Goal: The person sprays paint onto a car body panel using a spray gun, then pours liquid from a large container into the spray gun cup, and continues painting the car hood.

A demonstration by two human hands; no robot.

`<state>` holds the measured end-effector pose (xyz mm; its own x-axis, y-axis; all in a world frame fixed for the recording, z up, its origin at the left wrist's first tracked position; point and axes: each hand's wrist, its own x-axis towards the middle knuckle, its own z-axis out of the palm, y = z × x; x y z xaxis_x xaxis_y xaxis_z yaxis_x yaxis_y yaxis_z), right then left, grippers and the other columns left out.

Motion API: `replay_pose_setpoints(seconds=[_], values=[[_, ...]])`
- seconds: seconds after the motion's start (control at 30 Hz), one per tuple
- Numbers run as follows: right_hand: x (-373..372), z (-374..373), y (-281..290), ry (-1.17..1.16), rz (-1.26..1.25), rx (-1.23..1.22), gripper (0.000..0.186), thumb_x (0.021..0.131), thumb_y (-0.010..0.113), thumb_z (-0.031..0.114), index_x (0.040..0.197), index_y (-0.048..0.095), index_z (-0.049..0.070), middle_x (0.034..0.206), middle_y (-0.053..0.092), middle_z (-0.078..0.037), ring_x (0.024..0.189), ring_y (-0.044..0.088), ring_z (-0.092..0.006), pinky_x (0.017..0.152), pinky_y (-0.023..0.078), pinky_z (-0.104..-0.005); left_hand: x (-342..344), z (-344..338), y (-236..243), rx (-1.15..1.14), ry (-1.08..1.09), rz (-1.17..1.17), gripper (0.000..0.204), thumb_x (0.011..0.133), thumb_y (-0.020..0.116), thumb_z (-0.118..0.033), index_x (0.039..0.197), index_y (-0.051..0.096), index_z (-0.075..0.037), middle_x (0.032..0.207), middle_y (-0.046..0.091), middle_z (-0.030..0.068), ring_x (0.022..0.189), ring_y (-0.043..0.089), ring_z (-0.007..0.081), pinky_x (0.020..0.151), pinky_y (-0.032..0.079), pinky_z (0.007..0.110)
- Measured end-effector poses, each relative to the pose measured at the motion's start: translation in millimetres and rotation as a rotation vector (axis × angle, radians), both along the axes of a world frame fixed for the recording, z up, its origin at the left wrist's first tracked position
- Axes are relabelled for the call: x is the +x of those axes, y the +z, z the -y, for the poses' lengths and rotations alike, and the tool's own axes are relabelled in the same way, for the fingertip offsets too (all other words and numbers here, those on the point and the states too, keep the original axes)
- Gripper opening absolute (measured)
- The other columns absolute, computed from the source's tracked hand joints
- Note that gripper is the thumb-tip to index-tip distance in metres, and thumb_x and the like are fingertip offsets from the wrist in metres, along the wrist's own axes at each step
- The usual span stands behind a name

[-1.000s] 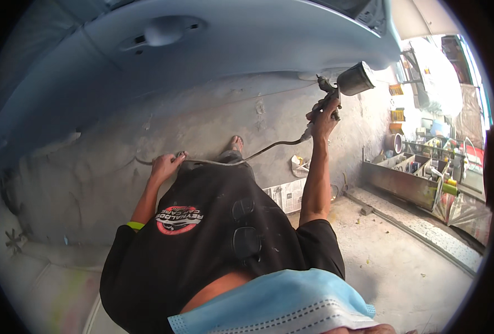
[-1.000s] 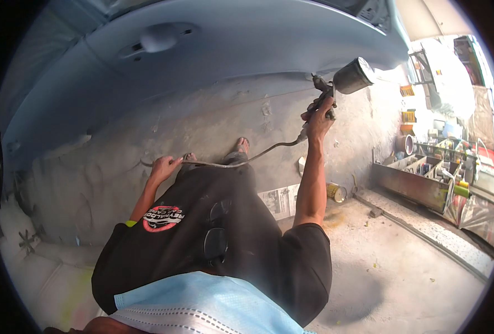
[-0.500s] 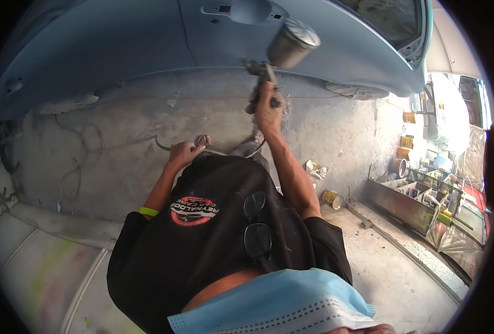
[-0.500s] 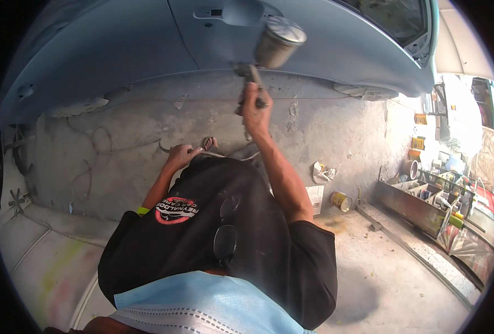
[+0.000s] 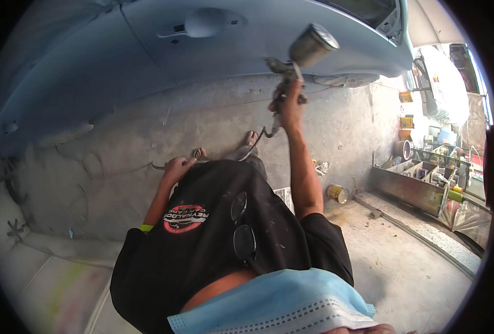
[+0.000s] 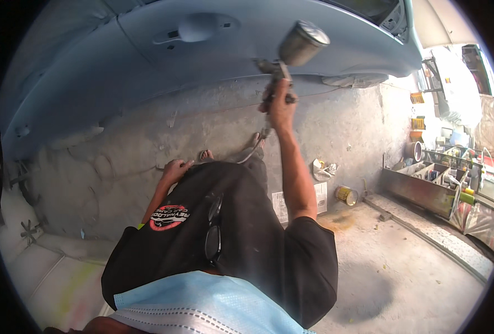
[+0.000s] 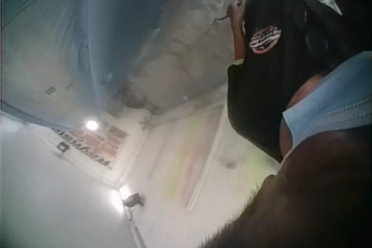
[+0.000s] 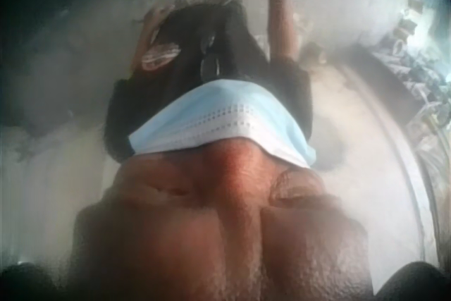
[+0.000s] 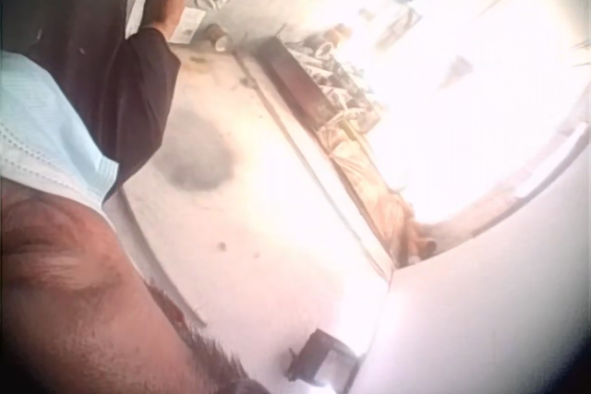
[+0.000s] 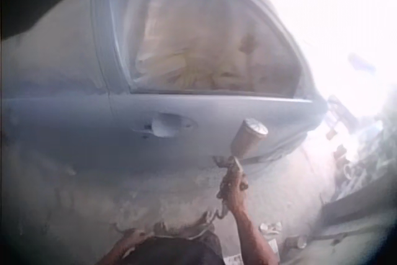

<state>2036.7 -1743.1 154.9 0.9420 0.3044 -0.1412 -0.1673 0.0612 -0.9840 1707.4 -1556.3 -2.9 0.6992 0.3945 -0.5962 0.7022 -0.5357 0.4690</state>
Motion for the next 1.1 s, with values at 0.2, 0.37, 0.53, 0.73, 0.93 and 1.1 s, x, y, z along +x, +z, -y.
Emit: replay_pose_setpoints(seconds=[0.2, 0.37, 0.53, 0.73, 0.93, 1.1], values=[[110, 104, 7, -0.226, 0.024, -0.026, 0.060, 0.096, 0.042, 0.061, 0.089, 0.057, 0.004, 0.064, 0.054, -0.005, 0.042, 0.054, -0.0151, 0.039, 0.046, -0.0277, 68, 19, 18, 0.028, -0.055, 0.042, 0.065, 0.086, 0.053, -0.064, 0.076, 0.065, -0.001, 0.079, 0.065, 0.0222, 0.080, 0.064, 0.0391, 0.072, 0.047, 0.046], [206, 185, 11, -0.332, 0.123, -0.087, 0.059, 0.095, 0.046, 0.061, 0.087, 0.056, 0.003, 0.062, 0.054, -0.006, 0.041, 0.054, -0.0163, 0.037, 0.045, -0.0288, 116, 38, 27, 0.078, -0.068, 0.074, 0.062, 0.086, 0.056, -0.062, 0.074, 0.063, -0.002, 0.076, 0.064, 0.0218, 0.075, 0.062, 0.0397, 0.069, 0.046, 0.045], [295, 265, 18, -0.469, 0.187, -0.116, 0.055, 0.095, 0.046, 0.060, 0.085, 0.054, 0.006, 0.061, 0.052, -0.005, 0.039, 0.051, -0.0150, 0.035, 0.047, -0.0281, 156, 61, 49, -0.016, -0.026, 0.049, 0.062, 0.086, 0.056, -0.060, 0.076, 0.064, 0.000, 0.075, 0.063, 0.0228, 0.074, 0.061, 0.0398, 0.067, 0.045, 0.045], [354, 306, 54, -0.702, 0.203, -0.312, 0.064, 0.093, 0.047, 0.062, 0.079, 0.054, -0.001, 0.059, 0.054, -0.009, 0.037, 0.056, -0.0233, 0.034, 0.049, -0.0308, 153, 70, 24, 0.015, -0.003, 0.056, 0.064, 0.087, 0.054, -0.061, 0.078, 0.064, 0.002, 0.075, 0.062, 0.0243, 0.075, 0.061, 0.0414, 0.069, 0.045, 0.047], [300, 278, 101, -0.702, 0.286, -0.340, 0.053, 0.098, 0.046, 0.054, 0.105, 0.063, 0.005, 0.067, 0.049, -0.005, 0.043, 0.052, -0.0178, 0.038, 0.047, -0.0302, 148, 68, 12, -0.038, 0.038, 0.084, 0.064, 0.087, 0.054, -0.061, 0.076, 0.063, 0.002, 0.076, 0.061, 0.0257, 0.076, 0.061, 0.0423, 0.068, 0.045, 0.047], [213, 218, 111, -0.380, 0.204, -0.312, 0.053, 0.096, 0.049, 0.055, 0.085, 0.055, 0.003, 0.062, 0.053, -0.005, 0.040, 0.053, -0.0158, 0.036, 0.042, -0.0273, 132, 51, 0, -0.043, -0.028, 0.078, 0.065, 0.087, 0.054, -0.062, 0.075, 0.063, 0.001, 0.078, 0.062, 0.0254, 0.077, 0.062, 0.0418, 0.069, 0.045, 0.047]])
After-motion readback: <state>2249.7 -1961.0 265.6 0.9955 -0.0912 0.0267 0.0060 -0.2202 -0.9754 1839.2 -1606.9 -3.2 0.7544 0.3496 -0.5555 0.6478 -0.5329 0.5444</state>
